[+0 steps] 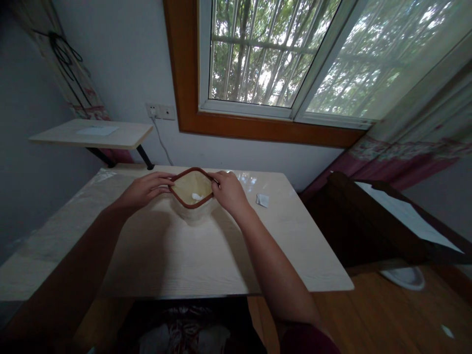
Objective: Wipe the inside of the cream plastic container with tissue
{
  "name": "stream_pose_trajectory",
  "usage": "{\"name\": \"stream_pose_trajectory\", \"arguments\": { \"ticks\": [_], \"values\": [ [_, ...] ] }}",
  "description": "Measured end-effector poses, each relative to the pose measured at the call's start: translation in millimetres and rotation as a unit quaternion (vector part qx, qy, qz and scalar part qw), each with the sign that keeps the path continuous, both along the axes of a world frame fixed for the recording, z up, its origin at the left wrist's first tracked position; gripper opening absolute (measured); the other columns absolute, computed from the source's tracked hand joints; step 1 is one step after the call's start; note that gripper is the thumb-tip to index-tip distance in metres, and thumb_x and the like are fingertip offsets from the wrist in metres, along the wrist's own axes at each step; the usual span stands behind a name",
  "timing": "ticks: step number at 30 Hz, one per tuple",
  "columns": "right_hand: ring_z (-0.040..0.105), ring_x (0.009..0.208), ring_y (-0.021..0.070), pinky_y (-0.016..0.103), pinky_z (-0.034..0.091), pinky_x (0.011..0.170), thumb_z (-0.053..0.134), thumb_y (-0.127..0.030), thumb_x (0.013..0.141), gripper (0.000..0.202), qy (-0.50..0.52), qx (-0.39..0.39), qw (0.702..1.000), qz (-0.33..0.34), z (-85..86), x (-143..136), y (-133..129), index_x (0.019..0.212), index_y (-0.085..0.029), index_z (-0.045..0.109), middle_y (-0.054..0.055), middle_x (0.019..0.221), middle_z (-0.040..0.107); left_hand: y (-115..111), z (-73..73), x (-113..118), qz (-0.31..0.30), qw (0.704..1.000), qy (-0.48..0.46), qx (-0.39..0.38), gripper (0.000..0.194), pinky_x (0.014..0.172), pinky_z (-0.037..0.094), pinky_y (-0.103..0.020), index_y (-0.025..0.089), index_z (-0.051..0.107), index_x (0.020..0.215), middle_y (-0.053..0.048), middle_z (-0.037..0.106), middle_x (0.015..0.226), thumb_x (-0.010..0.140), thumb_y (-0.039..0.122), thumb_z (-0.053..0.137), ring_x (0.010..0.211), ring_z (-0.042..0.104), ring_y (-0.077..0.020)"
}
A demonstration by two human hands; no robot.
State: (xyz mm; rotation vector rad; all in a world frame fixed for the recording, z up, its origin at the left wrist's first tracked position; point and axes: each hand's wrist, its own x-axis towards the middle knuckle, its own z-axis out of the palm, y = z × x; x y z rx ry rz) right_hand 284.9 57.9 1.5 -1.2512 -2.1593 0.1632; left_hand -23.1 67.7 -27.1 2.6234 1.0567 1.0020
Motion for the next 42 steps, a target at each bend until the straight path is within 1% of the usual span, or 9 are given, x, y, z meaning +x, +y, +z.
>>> {"name": "stream_pose_trajectory", "arguments": {
  "ticks": [8,15,20,25,32,35,38,40,42],
  "values": [
    [0.065,0.108,0.0237,0.040,0.046,0.101,0.048,-0.009,0.089,0.045,-0.021,0.018,1.000,0.005,-8.5,-1.1,-0.8,0.125,-0.021,0.072,0.008,0.118,0.074,1.5,0.6,-1.4,0.000,1.000,0.012,-0.009,0.033,0.106,0.052,-0.042,0.024,0.075,0.113,-0.007,0.071,0.128,0.097,0.045,0.055,0.118,0.067,-0.0230],
    [0.061,0.118,0.0231,0.040,0.045,0.107,0.046,-0.011,0.092,0.047,-0.025,0.019,0.999,0.016,-14.0,-1.1,-1.3,0.133,-0.021,0.067,0.009,0.127,0.070,0.7,-14.7,-4.3,-0.004,1.000,-0.010,0.025,0.033,0.106,0.053,-0.042,0.028,0.072,0.122,-0.006,0.067,0.136,0.096,0.044,0.059,0.121,0.066,-0.0225],
    [0.063,0.113,0.0225,0.039,0.046,0.105,0.045,-0.014,0.092,0.047,0.004,0.003,1.000,0.003,-22.7,2.0,-1.0,0.134,-0.022,0.066,0.008,0.121,0.072,0.2,-22.0,-6.2,0.008,0.998,0.003,0.064,0.037,0.103,0.054,-0.042,0.030,0.069,0.127,-0.007,0.067,0.136,0.095,0.045,0.061,0.119,0.068,-0.0231],
    [0.063,0.111,0.0229,0.038,0.047,0.102,0.044,-0.015,0.091,0.047,0.029,-0.001,1.000,-0.004,-27.8,1.9,-0.1,0.132,-0.020,0.068,0.008,0.119,0.073,-5.1,-21.5,-2.9,0.012,0.999,-0.006,0.047,0.036,0.105,0.052,-0.041,0.028,0.067,0.130,-0.006,0.064,0.139,0.099,0.041,0.054,0.123,0.066,-0.0219],
    [0.062,0.105,0.0236,0.039,0.047,0.099,0.040,-0.019,0.095,0.046,0.071,0.004,0.997,-0.019,-36.8,-1.1,-3.2,0.133,-0.021,0.067,0.008,0.119,0.073,-15.4,-28.1,5.2,0.024,0.998,-0.060,0.018,0.038,0.113,0.047,-0.043,0.023,0.066,0.131,-0.009,0.062,0.143,0.102,0.038,0.045,0.131,0.060,-0.0212],
    [0.062,0.111,0.0229,0.039,0.046,0.101,0.039,-0.023,0.099,0.044,0.099,0.004,0.995,-0.007,-39.9,-1.9,-6.1,0.135,-0.024,0.065,0.007,0.125,0.071,-17.8,-26.8,8.4,0.034,0.998,-0.050,0.031,0.037,0.111,0.046,-0.047,0.023,0.066,0.130,-0.011,0.061,0.142,0.100,0.040,0.051,0.131,0.058,-0.0236],
    [0.061,0.119,0.0219,0.039,0.043,0.106,0.037,-0.032,0.104,0.041,0.145,0.005,0.989,0.002,-44.1,0.8,-8.7,0.135,-0.025,0.063,0.007,0.131,0.069,-19.2,-22.7,11.2,0.045,0.996,-0.031,0.075,0.036,0.108,0.046,-0.050,0.025,0.069,0.122,-0.012,0.061,0.141,0.094,0.047,0.061,0.127,0.057,-0.0265],
    [0.060,0.122,0.0212,0.039,0.043,0.107,0.036,-0.036,0.105,0.042,0.185,0.007,0.983,-0.003,-50.6,6.4,-8.6,0.136,-0.024,0.061,0.008,0.133,0.067,-20.3,-19.4,13.0,0.042,0.993,-0.022,0.105,0.035,0.107,0.044,-0.051,0.026,0.072,0.115,-0.011,0.062,0.138,0.091,0.050,0.066,0.126,0.056,-0.0274],
    [0.061,0.120,0.0211,0.040,0.045,0.104,0.035,-0.039,0.106,0.043,0.228,0.003,0.974,-0.019,-61.4,15.3,-6.8,0.139,-0.023,0.058,0.009,0.133,0.067,-21.9,-15.8,15.0,0.024,0.993,-0.014,0.118,0.029,0.106,0.044,-0.050,0.026,0.074,0.108,-0.010,0.068,0.127,0.089,0.048,0.068,0.124,0.056,-0.0271]
  ]
}}
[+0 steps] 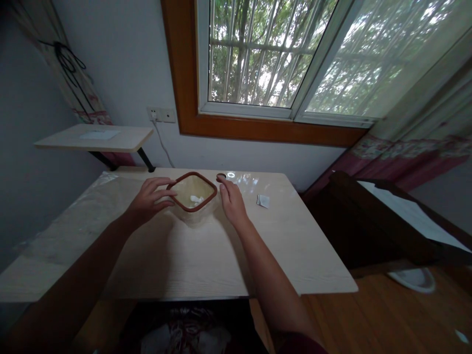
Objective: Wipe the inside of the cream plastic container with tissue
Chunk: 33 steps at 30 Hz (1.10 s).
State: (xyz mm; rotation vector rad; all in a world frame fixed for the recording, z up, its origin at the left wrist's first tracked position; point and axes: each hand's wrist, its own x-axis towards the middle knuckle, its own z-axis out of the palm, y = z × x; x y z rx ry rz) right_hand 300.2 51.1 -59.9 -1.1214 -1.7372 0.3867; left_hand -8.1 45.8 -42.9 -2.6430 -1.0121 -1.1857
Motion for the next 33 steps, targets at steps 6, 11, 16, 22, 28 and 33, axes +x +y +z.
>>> {"name": "stream_pose_trajectory", "arguments": {
  "ticks": [6,11,16,22,28,33],
  "values": [
    [0.063,0.112,0.0227,0.041,0.048,0.098,0.039,-0.039,0.103,0.041,0.058,-0.014,0.995,-0.078,-44.1,34.0,6.8,0.129,-0.019,0.063,0.012,0.121,0.070,-9.5,9.0,5.2,-0.044,0.998,0.042,-0.016,0.020,0.100,0.047,-0.043,0.025,0.073,0.103,-0.006,0.073,0.098,0.092,0.040,0.067,0.110,0.060,-0.0237],
    [0.063,0.106,0.0230,0.036,0.049,0.089,0.042,-0.035,0.099,0.038,0.045,-0.025,0.987,-0.149,-62.2,56.0,10.7,0.122,-0.018,0.067,0.012,0.116,0.071,-17.8,9.8,7.6,-0.026,0.996,0.071,-0.041,0.019,0.108,0.041,-0.046,0.023,0.071,0.097,-0.004,0.072,0.092,0.096,0.039,0.060,0.093,0.064,-0.0202],
    [0.060,0.100,0.0240,0.036,0.047,0.084,0.046,-0.026,0.092,0.036,0.018,0.008,0.978,-0.206,-72.6,76.3,18.0,0.118,-0.018,0.069,0.011,0.109,0.071,-17.5,6.9,-2.7,0.038,0.995,0.093,-0.018,0.024,0.113,0.038,-0.047,0.024,0.072,0.096,-0.003,0.073,0.088,0.097,0.043,0.058,0.090,0.064,-0.0201],
    [0.056,0.104,0.0273,0.044,0.040,0.099,0.047,-0.021,0.085,0.036,-0.043,0.026,0.962,-0.267,-82.2,89.4,21.4,0.112,-0.018,0.072,0.010,0.107,0.071,-18.6,15.7,-51.6,0.147,0.984,0.099,0.011,0.032,0.099,0.047,-0.043,0.024,0.073,0.096,-0.006,0.075,0.095,0.099,0.047,0.051,0.097,0.063,-0.0248],
    [0.052,0.111,0.0305,0.049,0.033,0.106,0.049,-0.023,0.083,0.038,-0.081,0.015,0.943,-0.323,-86.7,100.1,23.8,0.112,-0.017,0.073,0.014,0.111,0.068,-21.5,20.8,-123.9,0.249,0.958,0.131,0.051,0.046,0.093,0.047,-0.040,0.020,0.072,0.101,-0.005,0.075,0.096,0.100,0.055,0.043,0.097,0.061,-0.0237],
    [0.052,0.113,0.0315,0.048,0.033,0.107,0.052,-0.028,0.083,0.037,-0.083,-0.025,0.942,-0.325,-94.9,104.7,26.1,0.111,-0.016,0.074,0.015,0.109,0.070,-16.0,14.0,-171.2,0.294,0.943,0.115,0.102,0.052,0.090,0.048,-0.037,0.019,0.074,0.096,-0.007,0.076,0.093,0.100,0.059,0.040,0.092,0.063,-0.0229]
  ]
}}
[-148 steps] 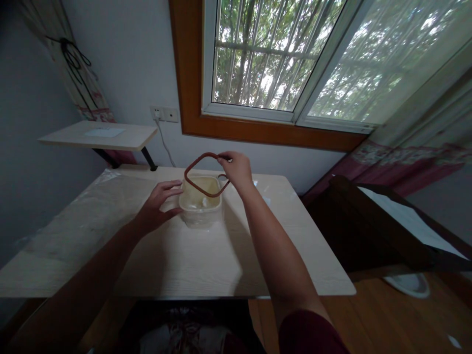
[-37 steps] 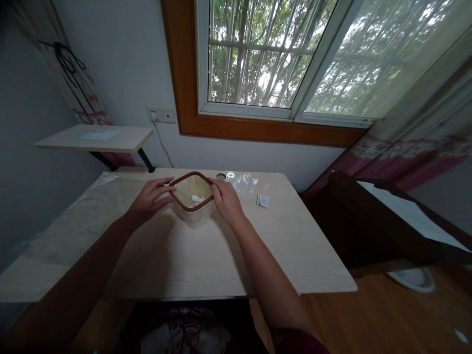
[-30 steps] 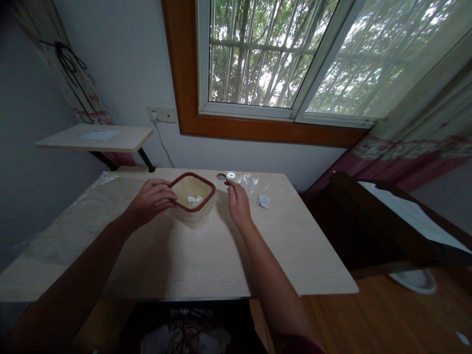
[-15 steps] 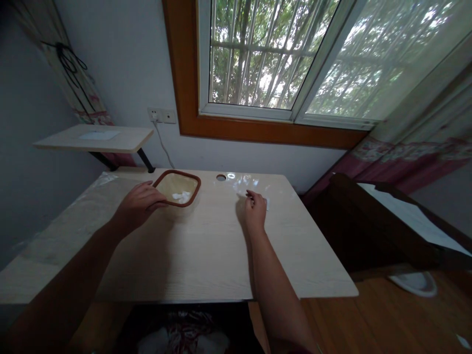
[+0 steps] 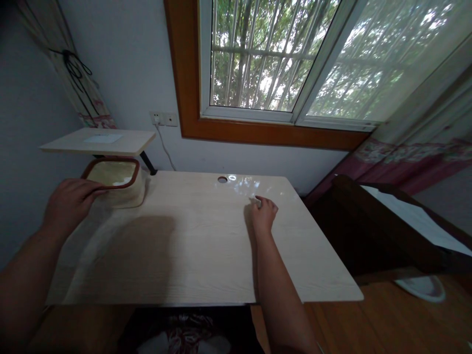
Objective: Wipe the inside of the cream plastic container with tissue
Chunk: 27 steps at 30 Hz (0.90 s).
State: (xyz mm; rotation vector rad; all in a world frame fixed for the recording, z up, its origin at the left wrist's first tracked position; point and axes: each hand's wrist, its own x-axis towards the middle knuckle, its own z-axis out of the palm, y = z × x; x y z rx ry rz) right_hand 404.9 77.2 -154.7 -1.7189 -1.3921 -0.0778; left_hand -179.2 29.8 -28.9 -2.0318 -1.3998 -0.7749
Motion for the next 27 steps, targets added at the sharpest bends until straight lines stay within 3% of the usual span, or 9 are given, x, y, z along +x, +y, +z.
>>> {"name": "stream_pose_trajectory", "arguments": {
  "ticks": [6,10,18,23,27],
  "values": [
    [0.057,0.112,0.0296,0.049,0.030,0.110,0.052,-0.029,0.084,0.034,-0.016,-0.020,0.999,0.041,-6.5,0.0,1.4,0.107,-0.016,0.074,0.014,0.113,0.072,15.4,-15.6,-39.9,0.050,0.997,-0.050,0.010,0.049,0.088,0.049,-0.035,0.021,0.074,0.097,-0.003,0.074,0.095,0.096,0.060,0.044,0.092,0.062,-0.0204],
    [0.057,0.116,0.0310,0.051,0.032,0.111,0.054,-0.029,0.082,0.034,-0.001,-0.005,0.999,0.031,-8.9,1.9,1.9,0.105,-0.017,0.075,0.016,0.117,0.068,25.2,-26.1,-48.0,0.041,0.997,-0.066,-0.012,0.049,0.090,0.050,-0.036,0.020,0.074,0.098,-0.004,0.074,0.100,0.094,0.060,0.045,0.096,0.062,-0.0199],
    [0.061,0.103,0.0273,0.045,0.048,0.098,0.055,-0.028,0.081,0.035,0.083,-0.012,0.991,0.102,-13.2,-0.2,5.3,0.109,-0.018,0.074,0.013,0.110,0.064,34.4,-33.5,-39.9,-0.022,0.990,-0.139,-0.017,0.040,0.107,0.046,-0.044,0.015,0.071,0.107,-0.010,0.064,0.124,0.092,0.049,0.058,0.118,0.056,-0.0212],
    [0.066,0.099,0.0217,0.039,0.053,0.092,0.049,-0.019,0.080,0.044,0.157,0.016,0.972,0.174,-3.9,-9.7,2.2,0.120,-0.020,0.068,0.011,0.119,0.062,20.0,-32.7,-21.4,-0.014,0.988,-0.146,0.049,0.042,0.114,0.037,-0.052,0.016,0.068,0.118,-0.012,0.060,0.131,0.084,0.039,0.066,0.129,0.051,-0.0276],
    [0.061,0.111,0.0261,0.045,0.047,0.102,0.049,-0.019,0.080,0.047,0.092,0.037,0.990,0.104,-2.0,-5.4,1.5,0.124,-0.018,0.066,0.013,0.119,0.063,-0.4,-33.3,10.2,0.025,0.967,-0.210,0.144,0.022,0.111,0.042,-0.050,0.017,0.069,0.104,-0.010,0.062,0.116,0.084,0.024,0.063,0.126,0.054,-0.0260]
  ]
}}
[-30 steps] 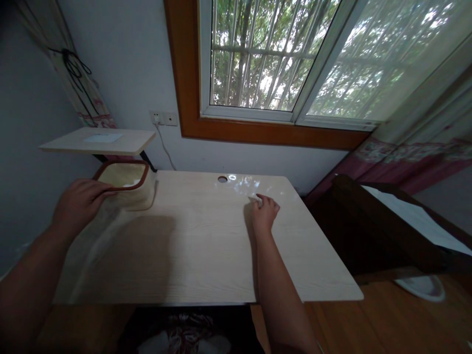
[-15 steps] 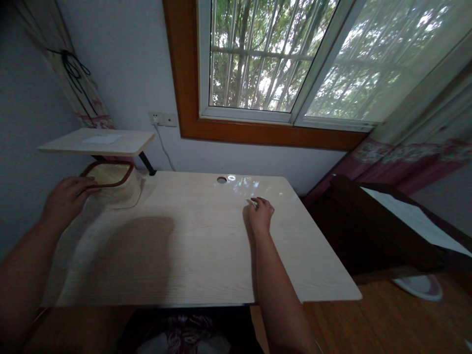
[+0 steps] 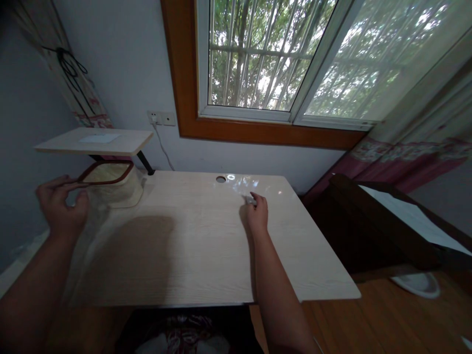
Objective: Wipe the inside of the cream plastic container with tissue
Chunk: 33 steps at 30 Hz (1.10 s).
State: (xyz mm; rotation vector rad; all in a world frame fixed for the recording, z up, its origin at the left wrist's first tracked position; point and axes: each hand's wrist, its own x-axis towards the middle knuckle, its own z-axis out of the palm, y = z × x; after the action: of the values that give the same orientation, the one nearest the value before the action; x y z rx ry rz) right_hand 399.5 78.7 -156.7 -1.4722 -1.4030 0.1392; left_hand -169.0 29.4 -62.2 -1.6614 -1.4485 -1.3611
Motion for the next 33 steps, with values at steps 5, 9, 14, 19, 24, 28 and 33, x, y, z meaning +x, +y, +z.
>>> {"name": "stream_pose_trajectory", "arguments": {
  "ticks": [5,9,14,19,24,28,33],
  "values": [
    [0.055,0.118,0.0349,0.055,0.037,0.108,0.051,-0.021,0.079,0.055,-0.121,-0.068,0.985,-0.104,-12.1,9.5,1.6,0.132,-0.008,0.059,0.023,0.124,0.064,-12.6,-8.9,45.7,-0.021,1.000,0.011,0.015,0.004,0.102,0.047,-0.051,0.020,0.064,0.081,-0.006,0.064,0.094,0.077,0.021,0.063,0.103,0.062,-0.0247],
    [0.058,0.115,0.0341,0.053,0.035,0.109,0.052,-0.022,0.079,0.050,-0.149,-0.093,0.981,-0.079,-15.6,6.6,1.8,0.126,-0.011,0.064,0.020,0.120,0.068,-15.1,-19.9,86.5,-0.131,0.990,0.053,-0.019,0.008,0.096,0.048,-0.049,0.023,0.065,0.084,-0.005,0.067,0.093,0.079,0.017,0.064,0.098,0.064,-0.0250],
    [0.061,0.107,0.0298,0.047,0.045,0.104,0.051,-0.020,0.078,0.055,-0.110,-0.102,0.988,0.040,-7.9,-13.0,-4.4,0.131,-0.019,0.065,0.011,0.113,0.073,-10.8,-37.9,137.4,-0.260,0.948,0.069,-0.171,0.018,0.088,0.049,-0.042,0.024,0.066,0.097,-0.006,0.067,0.097,0.087,0.013,0.057,0.095,0.062,-0.0224],
    [0.056,0.111,0.0275,0.044,0.046,0.104,0.052,-0.012,0.073,0.067,-0.142,-0.097,0.964,0.205,0.3,-50.0,-18.9,0.139,-0.021,0.061,0.008,0.123,0.071,4.1,-60.7,177.8,-0.305,0.920,0.072,-0.234,0.018,0.090,0.049,-0.041,0.021,0.066,0.101,-0.008,0.064,0.100,0.090,0.013,0.054,0.097,0.059,-0.0226],
    [0.054,0.113,0.0262,0.044,0.044,0.106,0.049,-0.007,0.073,0.072,-0.124,-0.082,0.943,0.299,8.0,-77.4,-30.1,0.143,-0.025,0.055,0.003,0.126,0.071,20.1,-78.3,209.0,-0.304,0.910,0.090,-0.268,0.028,0.099,0.048,-0.043,0.021,0.066,0.121,-0.010,0.065,0.110,0.094,0.020,0.056,0.107,0.057,-0.0245],
    [0.055,0.112,0.0269,0.045,0.044,0.104,0.048,-0.008,0.076,0.066,-0.089,-0.069,0.959,0.259,11.8,-78.5,-29.8,0.139,-0.024,0.055,0.002,0.121,0.074,29.4,-84.2,234.2,-0.305,0.891,0.150,-0.301,0.034,0.104,0.046,-0.045,0.023,0.066,0.126,-0.010,0.065,0.122,0.093,0.024,0.061,0.116,0.054,-0.0266],
    [0.059,0.105,0.0266,0.045,0.047,0.098,0.048,-0.012,0.078,0.056,-0.024,-0.070,0.978,0.196,10.4,-70.6,-24.5,0.131,-0.023,0.060,0.003,0.112,0.076,46.2,-88.8,265.6,-0.256,0.897,0.180,-0.313,0.027,0.098,0.047,-0.041,0.025,0.070,0.119,-0.009,0.067,0.117,0.095,0.022,0.059,0.112,0.054,-0.0252]
  ]
}}
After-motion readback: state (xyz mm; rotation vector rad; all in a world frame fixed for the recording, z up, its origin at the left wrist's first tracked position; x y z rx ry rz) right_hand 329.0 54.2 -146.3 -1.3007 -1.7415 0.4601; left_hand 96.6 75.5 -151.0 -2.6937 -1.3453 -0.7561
